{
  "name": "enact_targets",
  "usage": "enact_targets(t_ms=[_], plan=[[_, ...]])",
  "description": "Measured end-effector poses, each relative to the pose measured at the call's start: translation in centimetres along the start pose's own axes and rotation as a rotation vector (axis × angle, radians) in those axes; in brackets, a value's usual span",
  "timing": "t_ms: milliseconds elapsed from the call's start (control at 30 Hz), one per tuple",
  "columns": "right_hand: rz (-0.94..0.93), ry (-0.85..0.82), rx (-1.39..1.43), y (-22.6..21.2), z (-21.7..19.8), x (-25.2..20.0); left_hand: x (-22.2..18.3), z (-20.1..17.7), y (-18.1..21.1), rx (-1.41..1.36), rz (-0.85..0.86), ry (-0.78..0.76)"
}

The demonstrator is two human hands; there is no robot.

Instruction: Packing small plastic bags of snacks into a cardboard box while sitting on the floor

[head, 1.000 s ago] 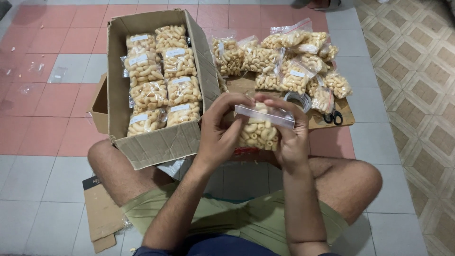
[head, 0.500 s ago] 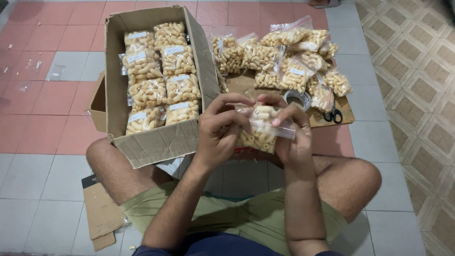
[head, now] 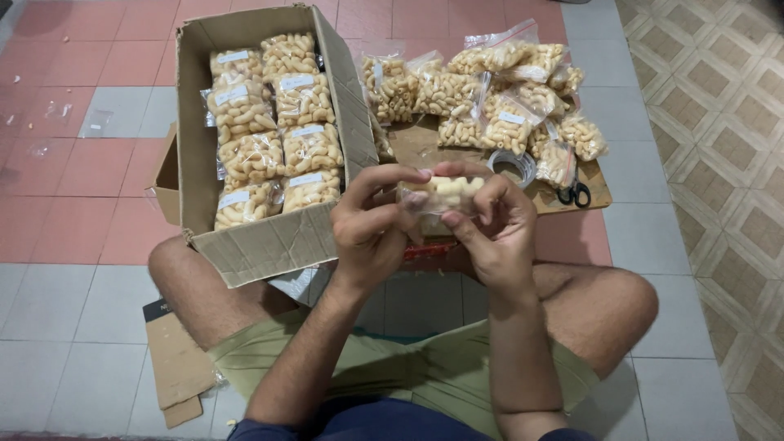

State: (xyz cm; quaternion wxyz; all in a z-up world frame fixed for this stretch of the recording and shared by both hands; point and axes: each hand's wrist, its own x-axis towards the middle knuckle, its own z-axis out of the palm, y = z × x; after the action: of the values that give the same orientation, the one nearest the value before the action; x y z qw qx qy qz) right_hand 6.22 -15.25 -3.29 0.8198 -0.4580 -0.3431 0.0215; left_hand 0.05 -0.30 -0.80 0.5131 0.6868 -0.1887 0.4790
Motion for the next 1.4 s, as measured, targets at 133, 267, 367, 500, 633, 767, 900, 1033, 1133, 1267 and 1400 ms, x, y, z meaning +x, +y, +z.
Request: enact_targets(t_ms=[133,267,367,500,633,767,900,1033,1133,1267,1400], plan=[[-0.023,0.002,0.002,-0.2,-0.4,-0.1,-0.1,-0.4,0.2,-0.072,-0.018,-0.017],[-0.093,0.002,-0.015,0.0,-1.3,-0.1,-1.2,-0.8,-0.6,-0.444,-0.272,-0.131],[-0.096,-0.021,0.039,0.8,-1.8,-0.4,-0.3,-0.2,0.4,-0.469,-0.346,-0.2],[-0.11,-0.05,-0.104,-1.0,0.6,0.0,0.3,-0.3,1.3,-0.106,-0.409,-0.338],[-0.078,-0.077,-0.095,-1.0,-0.5,-0.2,1.0,-0.7,2.6,-0.05,-0.464,-0.344],[-0.063,-0.07,0.079,-0.2,-1.2,-0.3,0.3,-1.2,2.1,-0.012,-0.462,-0.411],[-0.076,-0.054,0.14,0.7,-2.1,-0.5,-0.6,-1.2,1.8,-0.028,-0.451,-0.441],[-0.192,-0.027,0.082,1.2,-0.9,0.5,0.4,-0.8,2.4,-0.031,-0.45,-0.373],[-0.448,0.23,-0.449,1.1,0.5,0.5,0.5,-0.5,2.2,0.015,-0.424,-0.304],[-0.573,0.251,-0.858,2.6,0.7,-0.4,-0.4,0.4,0.6,0.199,-0.351,-0.126],[-0.562,0.058,-0.959,1.5,3.4,-0.5,0.7,1.6,1.4,0.29,-0.232,-0.011]])
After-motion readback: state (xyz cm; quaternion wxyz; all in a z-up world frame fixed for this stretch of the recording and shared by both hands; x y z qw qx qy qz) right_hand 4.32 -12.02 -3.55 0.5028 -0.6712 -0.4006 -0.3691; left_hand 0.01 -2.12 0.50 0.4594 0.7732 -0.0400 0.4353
